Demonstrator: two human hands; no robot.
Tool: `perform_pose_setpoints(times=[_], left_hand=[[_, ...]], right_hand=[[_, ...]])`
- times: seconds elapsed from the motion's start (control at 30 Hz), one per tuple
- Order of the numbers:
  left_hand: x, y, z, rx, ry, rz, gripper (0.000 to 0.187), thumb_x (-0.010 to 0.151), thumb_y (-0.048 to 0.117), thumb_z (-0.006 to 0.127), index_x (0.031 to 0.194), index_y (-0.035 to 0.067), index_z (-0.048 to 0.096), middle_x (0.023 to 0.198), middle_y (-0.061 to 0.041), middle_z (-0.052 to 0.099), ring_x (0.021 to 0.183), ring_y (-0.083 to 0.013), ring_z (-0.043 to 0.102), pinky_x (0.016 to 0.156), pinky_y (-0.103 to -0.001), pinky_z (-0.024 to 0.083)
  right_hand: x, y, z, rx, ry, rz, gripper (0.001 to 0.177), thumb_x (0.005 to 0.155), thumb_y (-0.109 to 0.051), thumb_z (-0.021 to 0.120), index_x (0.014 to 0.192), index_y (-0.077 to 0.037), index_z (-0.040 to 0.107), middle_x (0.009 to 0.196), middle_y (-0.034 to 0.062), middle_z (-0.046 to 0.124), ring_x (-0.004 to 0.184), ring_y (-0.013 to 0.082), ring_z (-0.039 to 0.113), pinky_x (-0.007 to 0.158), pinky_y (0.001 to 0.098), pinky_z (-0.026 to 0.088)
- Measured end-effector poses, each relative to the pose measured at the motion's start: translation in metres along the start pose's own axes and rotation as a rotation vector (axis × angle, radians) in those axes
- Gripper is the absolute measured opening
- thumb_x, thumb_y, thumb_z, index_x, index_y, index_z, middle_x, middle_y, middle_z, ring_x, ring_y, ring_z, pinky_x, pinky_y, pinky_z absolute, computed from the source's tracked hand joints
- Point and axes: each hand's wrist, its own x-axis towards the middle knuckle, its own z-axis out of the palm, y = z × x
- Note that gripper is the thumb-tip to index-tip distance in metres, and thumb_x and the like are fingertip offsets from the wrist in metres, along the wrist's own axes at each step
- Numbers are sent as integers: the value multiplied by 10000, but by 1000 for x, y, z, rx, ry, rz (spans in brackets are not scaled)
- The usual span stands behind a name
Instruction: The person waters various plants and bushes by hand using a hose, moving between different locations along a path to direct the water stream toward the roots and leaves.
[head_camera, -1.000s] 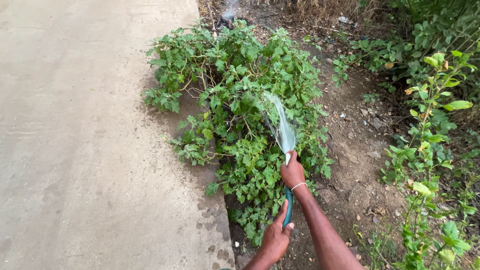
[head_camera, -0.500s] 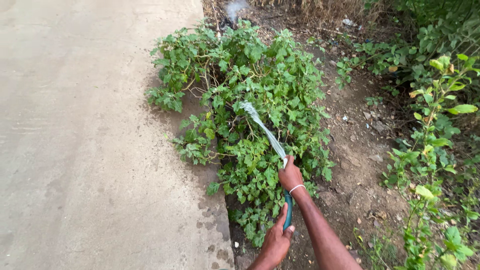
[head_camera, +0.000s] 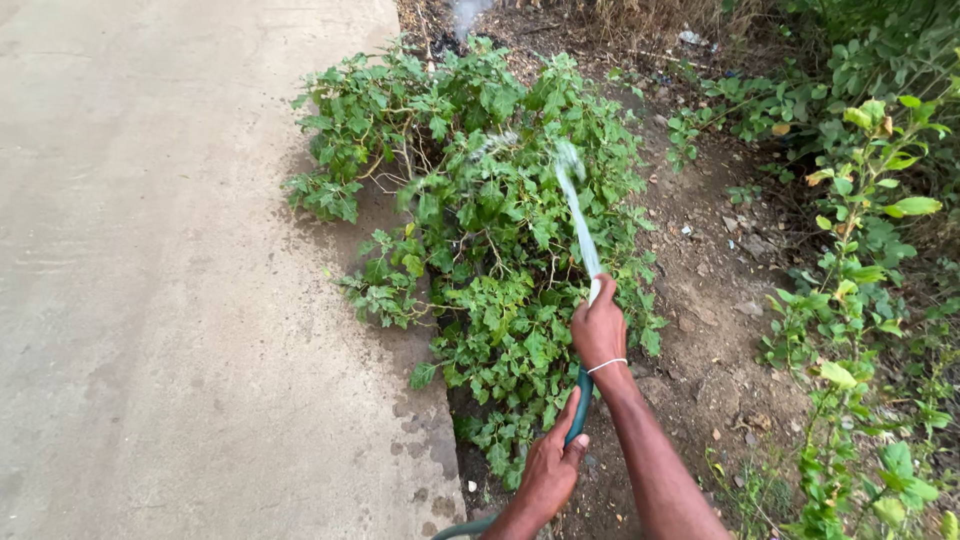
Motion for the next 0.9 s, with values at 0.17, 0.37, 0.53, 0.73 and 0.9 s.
perform_pose_setpoints(times=[0.17,0.37,0.53,0.73,0.9], left_hand=[[-5,-6,-7,21,43,299,796,1045,325,638,1664,335,137,1536,-164,545,845,-162,712,738,-344,615],[-28,-79,-21,-225,-158,257,749,1001,451,651,1632,219,322,1547,-45,448,887,-181,751,799,-351,641],[-56,-156,1,-59,-168,201,609,969,590,656,1429,193,616,805,-41,678,787,-150,709,745,-344,572],[-100,-215,43,325,-306,411,505,948,687,645,1117,231,777,659,-63,620,608,-246,666,578,-456,515],[-194,-223,101,302,-191,458,443,835,672,698,886,237,766,571,-68,585,519,-299,631,518,-482,495]], right_hand=[[-2,-15,-22,45,85,-44,430,996,-15,464,1386,-58,288,667,146,588,416,235,544,266,360,434],[2,-25,-62,44,144,45,461,1029,-85,504,1427,-73,272,667,139,600,468,265,564,315,382,430],[-43,-12,-86,-34,293,19,523,985,-130,602,1430,-80,331,768,222,675,586,359,664,473,461,533],[-181,13,-178,-40,528,239,519,985,-168,625,1438,-111,378,754,274,641,670,471,651,604,565,479],[-315,20,-263,-136,785,409,486,1000,-161,615,1431,-117,396,713,235,613,641,427,636,590,538,450]])
